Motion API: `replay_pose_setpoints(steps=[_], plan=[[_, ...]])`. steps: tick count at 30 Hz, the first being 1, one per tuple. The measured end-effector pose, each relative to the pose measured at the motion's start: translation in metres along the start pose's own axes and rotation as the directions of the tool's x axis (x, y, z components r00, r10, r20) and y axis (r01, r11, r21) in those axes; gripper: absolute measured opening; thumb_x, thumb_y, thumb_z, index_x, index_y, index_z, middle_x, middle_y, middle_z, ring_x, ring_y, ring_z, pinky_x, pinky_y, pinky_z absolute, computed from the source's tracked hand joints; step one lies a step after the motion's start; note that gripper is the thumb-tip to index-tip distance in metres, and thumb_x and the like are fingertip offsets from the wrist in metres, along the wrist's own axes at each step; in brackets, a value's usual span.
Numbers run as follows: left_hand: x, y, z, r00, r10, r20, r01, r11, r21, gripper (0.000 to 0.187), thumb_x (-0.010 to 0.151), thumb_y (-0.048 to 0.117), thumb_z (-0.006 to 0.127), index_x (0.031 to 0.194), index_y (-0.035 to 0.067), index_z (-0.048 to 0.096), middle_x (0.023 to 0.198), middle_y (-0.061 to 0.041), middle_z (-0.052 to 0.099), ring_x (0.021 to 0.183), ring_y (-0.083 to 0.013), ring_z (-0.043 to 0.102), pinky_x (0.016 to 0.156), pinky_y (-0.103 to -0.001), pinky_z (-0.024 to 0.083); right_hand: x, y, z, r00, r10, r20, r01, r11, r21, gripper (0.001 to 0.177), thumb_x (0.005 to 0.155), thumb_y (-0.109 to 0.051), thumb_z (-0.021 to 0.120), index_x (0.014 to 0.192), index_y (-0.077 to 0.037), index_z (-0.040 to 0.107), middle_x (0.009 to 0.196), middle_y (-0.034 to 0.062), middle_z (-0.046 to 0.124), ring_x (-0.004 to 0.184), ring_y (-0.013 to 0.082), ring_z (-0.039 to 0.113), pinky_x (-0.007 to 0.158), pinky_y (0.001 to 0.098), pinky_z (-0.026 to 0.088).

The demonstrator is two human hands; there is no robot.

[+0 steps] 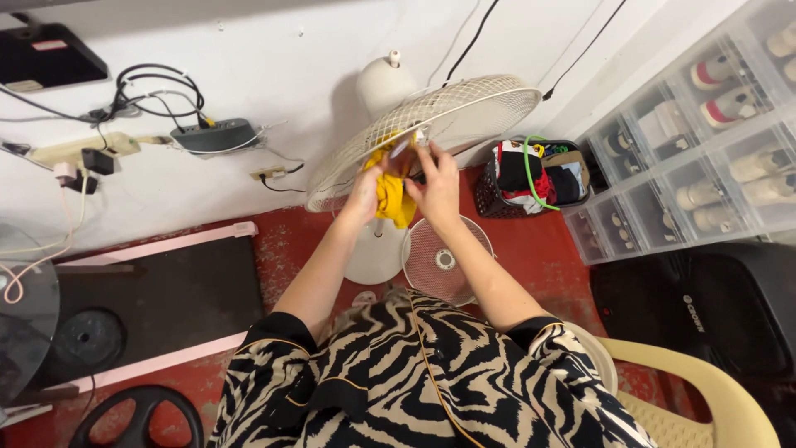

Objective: The person removes the front grille of a standing fan, wets a yellow cloth in a basin of water, and wipes the fan blades and inner housing with the cloth. The grille is set aside on the floor during cleaning.

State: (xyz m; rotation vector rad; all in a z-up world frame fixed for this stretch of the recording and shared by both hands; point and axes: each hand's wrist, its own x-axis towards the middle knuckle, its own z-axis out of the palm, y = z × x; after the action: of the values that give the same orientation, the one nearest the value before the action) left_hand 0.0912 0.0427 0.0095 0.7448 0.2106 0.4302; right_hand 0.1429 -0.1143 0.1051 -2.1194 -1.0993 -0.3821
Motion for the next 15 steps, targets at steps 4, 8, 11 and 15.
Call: replay_pose_setpoints(steps=[4,8,11,15], plan=[[0.016,-0.004,-0.008,0.992,-0.109,0.055,0.110,0.994,-0.010,0.040,0.105,0.022,0.045,0.132,0.001,0.063,0.130,-0.014,0.069,0.116,-0.0250,0.068,0.104,-0.041,0.054,-0.003,-0.003,0.002,0.999,-0.047,0.006,0.047,0.997,-0.053,0.075,0.071,-0.010,0.085,0.141,-0.005,0.057,0.147,0.0224,0.050,0.131,0.0426,0.047,0.110,0.0510,0.041],[0.020,0.011,0.000,0.975,-0.218,0.050,0.219,0.975,-0.020,0.042,0.109,0.026,0.038,0.134,0.003,0.062,0.134,-0.012,0.067,0.118,-0.0231,0.067,0.105,-0.041,0.053,-0.005,-0.002,0.011,0.997,-0.076,-0.010,0.074,0.991,-0.114,0.073,0.072,-0.007,0.082,0.140,-0.001,0.056,0.149,0.0245,0.046,0.137,0.0462,0.043,0.115,0.0532,0.037],[0.018,0.013,-0.001,0.975,-0.217,0.043,0.218,0.976,-0.009,0.041,0.108,0.025,0.038,0.135,0.004,0.061,0.135,-0.011,0.066,0.120,-0.0230,0.066,0.105,-0.042,0.052,-0.008,-0.004,0.015,0.997,-0.071,0.004,0.071,0.988,-0.139,0.072,0.073,-0.005,0.081,0.140,0.003,0.054,0.149,0.0257,0.045,0.139,0.0476,0.041,0.116,0.0541,0.036],[0.022,0.002,-0.017,0.986,-0.167,0.030,0.168,0.985,-0.048,0.043,0.106,0.025,0.041,0.136,0.002,0.061,0.137,-0.013,0.066,0.123,-0.0249,0.066,0.107,-0.042,0.052,-0.007,-0.007,0.015,0.997,-0.067,0.033,0.071,0.986,-0.151,0.073,0.074,-0.005,0.081,0.140,0.005,0.053,0.150,0.0264,0.043,0.140,0.0477,0.040,0.116,0.0543,0.036]])
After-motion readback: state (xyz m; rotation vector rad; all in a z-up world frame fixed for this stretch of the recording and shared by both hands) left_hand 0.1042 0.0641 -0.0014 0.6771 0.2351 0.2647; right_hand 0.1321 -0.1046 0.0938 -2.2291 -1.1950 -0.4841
